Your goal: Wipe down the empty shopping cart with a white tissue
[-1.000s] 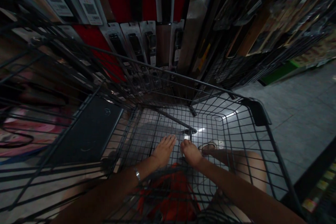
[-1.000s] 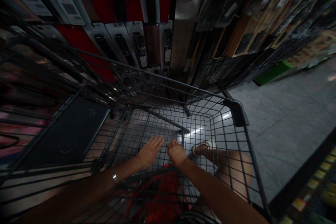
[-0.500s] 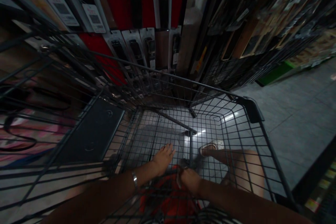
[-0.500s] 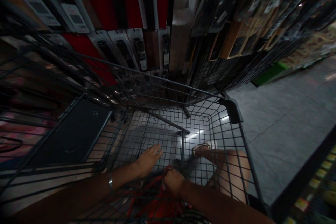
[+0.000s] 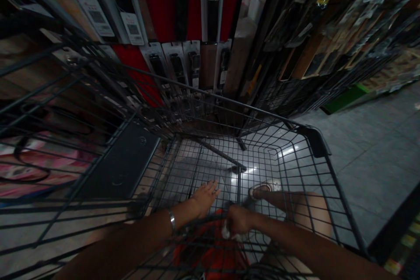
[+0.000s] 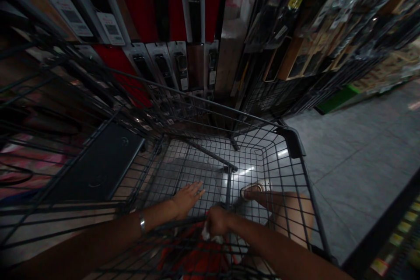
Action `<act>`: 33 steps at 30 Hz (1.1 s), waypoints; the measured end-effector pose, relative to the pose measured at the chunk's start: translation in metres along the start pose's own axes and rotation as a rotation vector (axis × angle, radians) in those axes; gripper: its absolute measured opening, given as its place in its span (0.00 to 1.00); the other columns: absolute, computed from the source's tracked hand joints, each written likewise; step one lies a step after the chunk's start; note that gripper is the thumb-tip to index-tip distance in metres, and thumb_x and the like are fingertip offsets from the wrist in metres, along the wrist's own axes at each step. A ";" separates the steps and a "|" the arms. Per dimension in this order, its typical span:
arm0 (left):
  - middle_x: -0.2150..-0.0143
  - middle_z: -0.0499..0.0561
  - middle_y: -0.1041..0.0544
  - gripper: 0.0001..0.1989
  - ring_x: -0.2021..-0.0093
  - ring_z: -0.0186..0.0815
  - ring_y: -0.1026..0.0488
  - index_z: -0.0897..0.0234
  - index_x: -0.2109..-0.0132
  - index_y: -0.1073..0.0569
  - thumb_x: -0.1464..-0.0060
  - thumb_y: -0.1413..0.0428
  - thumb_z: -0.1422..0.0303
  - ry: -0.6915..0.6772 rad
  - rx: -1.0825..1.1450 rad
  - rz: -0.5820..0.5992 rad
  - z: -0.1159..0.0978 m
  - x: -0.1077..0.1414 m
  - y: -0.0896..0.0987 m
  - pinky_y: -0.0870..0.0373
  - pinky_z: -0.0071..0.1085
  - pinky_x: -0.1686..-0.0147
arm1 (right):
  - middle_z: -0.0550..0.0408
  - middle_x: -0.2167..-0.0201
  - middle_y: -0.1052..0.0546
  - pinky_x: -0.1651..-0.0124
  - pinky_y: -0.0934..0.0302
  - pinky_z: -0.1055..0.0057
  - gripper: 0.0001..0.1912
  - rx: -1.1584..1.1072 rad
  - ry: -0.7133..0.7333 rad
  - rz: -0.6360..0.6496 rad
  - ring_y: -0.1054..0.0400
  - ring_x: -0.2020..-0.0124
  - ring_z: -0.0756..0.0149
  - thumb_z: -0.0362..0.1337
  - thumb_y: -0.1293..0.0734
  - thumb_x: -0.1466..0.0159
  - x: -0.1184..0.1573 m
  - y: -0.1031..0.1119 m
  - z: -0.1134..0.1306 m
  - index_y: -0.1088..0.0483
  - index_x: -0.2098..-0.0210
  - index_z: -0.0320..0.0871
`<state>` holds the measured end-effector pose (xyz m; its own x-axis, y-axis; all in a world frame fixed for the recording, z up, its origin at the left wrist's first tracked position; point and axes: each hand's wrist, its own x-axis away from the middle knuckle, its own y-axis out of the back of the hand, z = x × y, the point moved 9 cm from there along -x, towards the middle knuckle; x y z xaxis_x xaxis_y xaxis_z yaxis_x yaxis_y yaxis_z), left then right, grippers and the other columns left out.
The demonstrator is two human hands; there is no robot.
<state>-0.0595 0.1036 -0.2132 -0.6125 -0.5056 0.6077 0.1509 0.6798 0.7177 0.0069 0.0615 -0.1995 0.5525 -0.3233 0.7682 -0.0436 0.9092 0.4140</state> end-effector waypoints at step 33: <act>0.31 0.61 0.59 0.61 0.33 0.55 0.59 0.62 0.33 0.54 0.74 0.31 0.67 0.004 -0.112 -0.007 -0.001 -0.009 -0.018 0.51 0.49 0.41 | 0.35 0.53 0.26 0.48 0.40 0.69 0.20 0.254 -0.044 -0.235 0.32 0.50 0.55 0.20 0.39 0.46 0.003 -0.003 0.001 0.29 0.54 0.29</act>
<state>-0.0557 0.0953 -0.2312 -0.6112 -0.5123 0.6033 0.2319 0.6129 0.7554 0.0080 0.0580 -0.1982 0.5357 -0.5321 0.6556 -0.1280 0.7163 0.6859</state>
